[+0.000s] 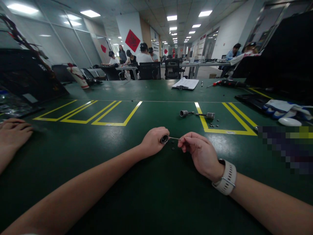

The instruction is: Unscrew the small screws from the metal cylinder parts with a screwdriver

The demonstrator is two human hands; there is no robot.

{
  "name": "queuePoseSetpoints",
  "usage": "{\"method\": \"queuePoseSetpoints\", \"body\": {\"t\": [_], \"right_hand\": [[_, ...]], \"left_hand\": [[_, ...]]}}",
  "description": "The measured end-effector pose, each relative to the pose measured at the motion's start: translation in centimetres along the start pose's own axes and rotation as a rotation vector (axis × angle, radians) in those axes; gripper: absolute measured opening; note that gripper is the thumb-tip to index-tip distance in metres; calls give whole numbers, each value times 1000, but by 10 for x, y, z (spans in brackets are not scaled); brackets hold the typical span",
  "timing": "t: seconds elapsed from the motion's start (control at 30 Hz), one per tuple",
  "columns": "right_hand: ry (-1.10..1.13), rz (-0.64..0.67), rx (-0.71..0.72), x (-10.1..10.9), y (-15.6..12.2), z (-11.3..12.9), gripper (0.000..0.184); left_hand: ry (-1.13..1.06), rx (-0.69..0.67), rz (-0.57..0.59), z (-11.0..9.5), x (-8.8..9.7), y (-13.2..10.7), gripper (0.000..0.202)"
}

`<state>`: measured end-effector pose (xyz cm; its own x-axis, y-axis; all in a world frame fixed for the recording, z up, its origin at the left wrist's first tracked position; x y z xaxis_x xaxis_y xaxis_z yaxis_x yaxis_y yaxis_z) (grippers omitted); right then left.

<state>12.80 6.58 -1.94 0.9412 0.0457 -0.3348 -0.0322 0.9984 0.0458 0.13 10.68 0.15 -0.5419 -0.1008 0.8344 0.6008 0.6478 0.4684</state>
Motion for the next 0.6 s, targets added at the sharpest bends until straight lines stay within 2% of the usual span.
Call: {"method": "queuePoseSetpoints", "body": {"t": [0.13,0.23,0.33,0.47,0.6], "right_hand": [[-340,56,164,-8,-9,12,16],[-429,87,174,-11,-10,16,18],[-295,99,84,-8,-4,13,17],[-42,52,-58,-1,7,3,16],[45,40,-123,1,10,-4,15]], "left_hand": [[138,-16,73,-2,-6,0,7],[190,-53,109,-4,-8,-1,8],[157,-52,107,-5,-7,-2,8],[55,-40,66,-4,-4,-1,9],[-60,-41,25,-3,-1,0,12]]}}
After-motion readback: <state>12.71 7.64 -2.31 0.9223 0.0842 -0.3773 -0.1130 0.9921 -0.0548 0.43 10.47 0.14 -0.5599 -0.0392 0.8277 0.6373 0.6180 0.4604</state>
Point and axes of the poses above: each hand's wrist, its own y-axis towards the middle knuckle, its own x-axis out of the back of the hand, z = x × y, the point moved 7 cm from there along y, towards the middle knuckle, and after that the axes turned 4 degrees about -z, right-handed, at the moved point
